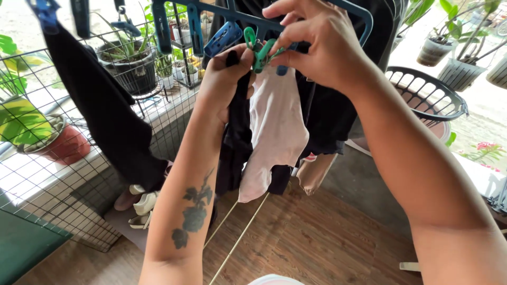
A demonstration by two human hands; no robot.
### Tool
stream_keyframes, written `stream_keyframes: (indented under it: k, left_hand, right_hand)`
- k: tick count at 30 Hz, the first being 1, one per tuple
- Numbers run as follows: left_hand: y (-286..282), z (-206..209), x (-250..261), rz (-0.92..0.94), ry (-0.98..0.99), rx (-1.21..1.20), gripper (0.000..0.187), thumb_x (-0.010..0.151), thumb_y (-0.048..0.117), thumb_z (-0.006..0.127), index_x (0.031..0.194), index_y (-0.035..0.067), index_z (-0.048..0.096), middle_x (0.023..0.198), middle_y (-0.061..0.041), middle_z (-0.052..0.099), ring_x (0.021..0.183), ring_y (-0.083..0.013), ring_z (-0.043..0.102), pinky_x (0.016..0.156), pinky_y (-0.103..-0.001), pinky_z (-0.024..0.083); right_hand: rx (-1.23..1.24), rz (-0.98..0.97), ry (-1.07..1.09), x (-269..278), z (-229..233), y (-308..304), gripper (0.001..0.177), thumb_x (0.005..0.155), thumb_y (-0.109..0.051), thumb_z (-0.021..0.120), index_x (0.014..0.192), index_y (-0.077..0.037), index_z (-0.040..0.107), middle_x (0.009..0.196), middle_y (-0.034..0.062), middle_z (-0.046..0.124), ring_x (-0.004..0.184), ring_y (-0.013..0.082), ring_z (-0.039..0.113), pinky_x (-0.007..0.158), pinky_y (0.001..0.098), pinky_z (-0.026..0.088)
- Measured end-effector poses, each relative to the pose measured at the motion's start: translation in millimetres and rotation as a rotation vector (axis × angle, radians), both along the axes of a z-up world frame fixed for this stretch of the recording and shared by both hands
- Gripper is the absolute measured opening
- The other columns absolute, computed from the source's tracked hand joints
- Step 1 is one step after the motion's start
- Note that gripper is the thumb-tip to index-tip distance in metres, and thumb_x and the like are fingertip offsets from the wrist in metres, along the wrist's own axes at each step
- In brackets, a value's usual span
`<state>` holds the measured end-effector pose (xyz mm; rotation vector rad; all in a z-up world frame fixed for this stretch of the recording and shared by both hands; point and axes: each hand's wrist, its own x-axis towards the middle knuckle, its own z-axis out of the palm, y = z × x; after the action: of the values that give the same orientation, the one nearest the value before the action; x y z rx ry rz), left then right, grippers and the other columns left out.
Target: Hanging various small laundry items on a multi-clip drying rack and a garment rack.
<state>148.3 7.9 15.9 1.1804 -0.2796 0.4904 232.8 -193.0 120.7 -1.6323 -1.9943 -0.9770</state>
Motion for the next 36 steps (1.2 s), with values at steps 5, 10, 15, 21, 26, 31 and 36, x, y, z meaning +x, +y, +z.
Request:
stream_keyframes:
  k: [5,10,15,21,26,31,36]
  left_hand:
    - [2.0,7.6,-7.2,0.141,0.011,0.092,0.035,0.099,0.024,0.07,0.127,0.001,0.071,0.077,0.002,0.063,0.059,-0.0067,0.054,0.051,-0.026,0.042]
    - [7.4,12.2,-13.0,0.11,0.068,0.199,0.038,0.099,0.026,0.07,0.129,0.003,0.071,0.071,0.002,0.061,0.055,-0.0071,0.053,0.048,-0.026,0.043]
    - [7.5,14.8,-22.4,0.009,0.06,0.098,0.039,0.099,0.024,0.07,0.132,0.003,0.069,0.07,0.003,0.059,0.056,-0.007,0.051,0.049,-0.026,0.041]
    - [11.8,14.4,-24.2,-0.246,0.056,-0.049,0.022,0.102,0.02,0.07,0.116,0.004,0.069,0.072,0.006,0.052,0.054,-0.0044,0.041,0.047,-0.024,0.03]
    - [5.3,32.6,-39.2,-0.183,0.16,0.012,0.017,0.101,0.023,0.071,0.104,0.007,0.071,0.063,0.007,0.047,0.049,-0.0031,0.036,0.043,-0.023,0.025]
    - [14.4,23.2,-35.0,-0.187,0.144,0.083,0.021,0.1,0.028,0.072,0.104,0.007,0.07,0.062,0.008,0.045,0.048,-0.0031,0.036,0.042,-0.023,0.026]
    - [9.8,17.6,-30.5,-0.03,0.098,0.153,0.027,0.099,0.031,0.071,0.11,0.007,0.073,0.064,0.004,0.054,0.05,-0.0077,0.045,0.043,-0.026,0.034]
  right_hand:
    - [0.007,-0.02,0.071,2.2,-4.0,-4.1,0.021,0.082,-0.013,0.093,0.099,-0.009,0.08,0.138,0.0042,0.065,0.113,0.0213,0.068,0.09,0.0344,0.058]
    - [0.021,0.009,0.033,1.3,-5.2,-1.7,0.023,0.081,-0.014,0.093,0.099,-0.009,0.08,0.135,0.0028,0.067,0.103,0.0191,0.067,0.092,0.0354,0.056]
    - [0.061,0.01,-0.001,-4.7,-9.1,-1.2,0.022,0.084,-0.016,0.094,0.101,-0.011,0.082,0.134,0.0009,0.067,0.1,0.0163,0.066,0.091,0.0335,0.055]
    - [0.098,0.064,-0.037,-18.3,-5.9,-3.9,0.024,0.08,-0.017,0.092,0.101,-0.013,0.082,0.135,0.0012,0.066,0.101,0.0186,0.064,0.093,0.0348,0.053]
    - [0.135,0.023,-0.138,-18.9,-7.9,-4.8,0.019,0.084,-0.02,0.092,0.101,-0.018,0.084,0.132,-0.0027,0.067,0.1,0.0169,0.064,0.093,0.0349,0.051]
    - [0.154,-0.067,-0.133,-25.4,-6.0,-2.7,0.022,0.085,-0.026,0.096,0.095,-0.012,0.081,0.128,0.0009,0.07,0.095,0.0158,0.067,0.091,0.0435,0.05]
    - [0.092,-0.058,0.066,-29.0,-0.6,-9.2,0.029,0.085,-0.018,0.094,0.103,-0.003,0.076,0.128,0.0072,0.071,0.106,0.0217,0.07,0.084,0.0365,0.056]
